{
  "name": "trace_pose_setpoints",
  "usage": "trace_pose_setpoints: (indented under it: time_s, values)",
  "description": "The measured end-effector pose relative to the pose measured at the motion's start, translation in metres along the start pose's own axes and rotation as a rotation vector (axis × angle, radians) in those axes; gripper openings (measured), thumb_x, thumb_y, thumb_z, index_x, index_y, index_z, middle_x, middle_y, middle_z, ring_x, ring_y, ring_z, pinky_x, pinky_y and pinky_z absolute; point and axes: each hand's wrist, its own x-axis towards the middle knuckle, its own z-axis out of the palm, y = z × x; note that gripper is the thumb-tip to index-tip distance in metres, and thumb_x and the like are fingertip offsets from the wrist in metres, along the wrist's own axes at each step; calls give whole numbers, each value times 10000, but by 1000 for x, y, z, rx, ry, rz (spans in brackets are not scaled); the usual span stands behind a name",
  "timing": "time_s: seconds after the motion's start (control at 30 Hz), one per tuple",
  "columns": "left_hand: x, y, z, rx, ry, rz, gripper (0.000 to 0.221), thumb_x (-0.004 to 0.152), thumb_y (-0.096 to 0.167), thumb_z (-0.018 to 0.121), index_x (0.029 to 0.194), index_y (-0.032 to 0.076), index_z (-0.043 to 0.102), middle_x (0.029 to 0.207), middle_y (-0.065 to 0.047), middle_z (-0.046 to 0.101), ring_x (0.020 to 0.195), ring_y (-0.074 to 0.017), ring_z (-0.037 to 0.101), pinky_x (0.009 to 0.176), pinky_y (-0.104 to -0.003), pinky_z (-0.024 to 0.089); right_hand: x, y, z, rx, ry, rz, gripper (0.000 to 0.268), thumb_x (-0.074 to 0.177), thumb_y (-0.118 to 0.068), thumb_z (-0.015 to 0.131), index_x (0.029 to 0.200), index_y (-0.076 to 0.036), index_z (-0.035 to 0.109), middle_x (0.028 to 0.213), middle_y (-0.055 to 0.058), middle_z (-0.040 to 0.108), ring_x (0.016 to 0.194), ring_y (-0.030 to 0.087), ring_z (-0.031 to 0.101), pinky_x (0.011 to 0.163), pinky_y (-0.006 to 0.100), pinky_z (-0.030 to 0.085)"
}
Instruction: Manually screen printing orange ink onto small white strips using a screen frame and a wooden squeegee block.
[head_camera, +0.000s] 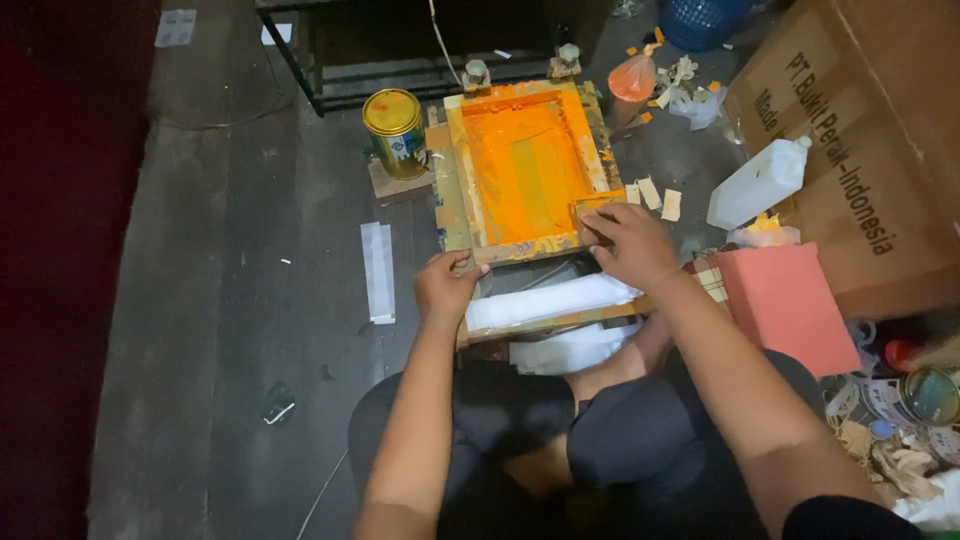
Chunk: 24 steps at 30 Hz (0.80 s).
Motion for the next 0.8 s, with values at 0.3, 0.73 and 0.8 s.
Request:
trace_pose_setpoints:
  time_s: [0.3, 0.73, 0.8]
  values:
    - [-12, 15, -4, 74, 22, 104, 349, 785, 181, 873, 1116, 102, 794, 1007, -116, 763, 988, -343, 720, 855, -424, 574, 13, -2, -1, -171, -185, 96, 537, 894, -443, 739, 1402, -302, 641, 1419, 9, 590, 1412, 269, 473, 1131, 471, 435]
    - [-15, 24, -6, 52, 25, 89, 334, 804, 200, 853, 1112, 85, 792, 1007, -101, 778, 926, -292, 724, 847, -395, 562, 15, -18, 15, -258, -11, 58, 542, 780, -415, 869, 1247, -256, 647, 1256, 16, 571, 1287, 274, 510, 1102, 527, 398]
    - [-15, 25, -7, 16, 50, 96, 346, 811, 211, 856, 1123, 79, 789, 1015, -109, 778, 950, -316, 725, 855, -404, 564, 14, -21, 15, -288, 71, 17, 554, 769, -408, 886, 1224, -202, 646, 1243, 59, 578, 1284, 301, 533, 1087, 553, 426]
